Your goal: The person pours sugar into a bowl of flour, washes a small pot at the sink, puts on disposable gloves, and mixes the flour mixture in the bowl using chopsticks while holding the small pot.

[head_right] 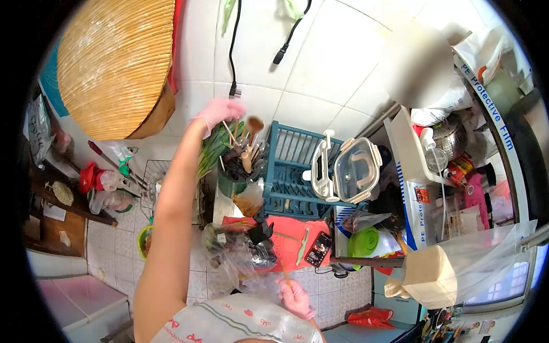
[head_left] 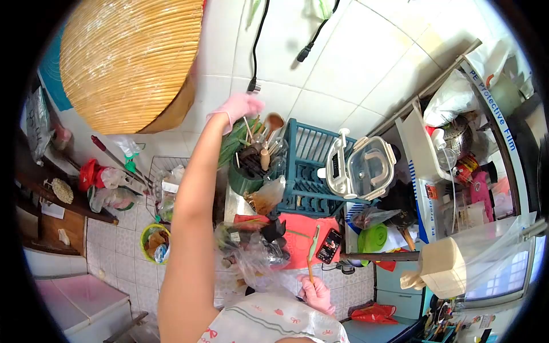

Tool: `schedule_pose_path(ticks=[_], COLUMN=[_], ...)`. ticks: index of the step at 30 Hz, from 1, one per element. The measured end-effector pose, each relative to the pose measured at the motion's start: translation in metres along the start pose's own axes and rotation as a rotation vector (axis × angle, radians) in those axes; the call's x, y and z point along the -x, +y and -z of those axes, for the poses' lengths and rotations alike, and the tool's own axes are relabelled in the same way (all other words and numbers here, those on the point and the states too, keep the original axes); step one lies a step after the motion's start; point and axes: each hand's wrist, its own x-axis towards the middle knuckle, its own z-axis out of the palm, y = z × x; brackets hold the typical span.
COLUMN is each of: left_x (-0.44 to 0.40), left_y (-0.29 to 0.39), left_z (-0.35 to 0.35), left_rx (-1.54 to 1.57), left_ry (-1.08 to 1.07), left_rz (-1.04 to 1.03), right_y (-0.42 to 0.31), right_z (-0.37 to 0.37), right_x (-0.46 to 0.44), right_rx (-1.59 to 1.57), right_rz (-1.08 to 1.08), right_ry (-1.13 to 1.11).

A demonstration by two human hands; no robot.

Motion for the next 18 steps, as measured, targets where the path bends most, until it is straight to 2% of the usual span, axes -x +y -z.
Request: schedule_pose_path(ticks=[3, 4, 7, 8, 12, 16, 18], left_x=[0.01, 0.002, -0.011, 0.011, 0.021, 0.048, 0.089], left_y=[0.013, 0.003, -0.016, 0.005, 0.025, 0.084, 0.131], left_z=[-0.012, -0.013, -0.019, -0.026, -0.024, -0.018, -0.03], left_rx=[-0.186, -0.262, -0.306, -0.097, 0.156, 0.286, 0.417], left_ry=[-0.264, -0.306, -0.208, -0.143, 0.061, 0.282, 0.397], left_rz=[0.064, 0.003, -0.027, 0.006, -0.088, -0.271, -0.502], right_y=[0.0, 0.0, -0.002, -0.002, 0.009, 0.01, 0.001], right_z=[-0.004, -0.004, -0.002, -0.002, -0.003, 0.007, 0.006], right_x=[-0.002, -0.002, 0.0, 0.0, 0.0, 0.001, 0.005], right_rx=[0.026, 0.017, 0.007, 0.015, -0.011, 0.037, 0.033], right_rz=[0.09, 0.074, 0.038, 0.037, 0.156, 0.062, 0.038], right_ry=[0.017, 0.022, 0.036, 0.043, 0.028, -0.071, -0.076])
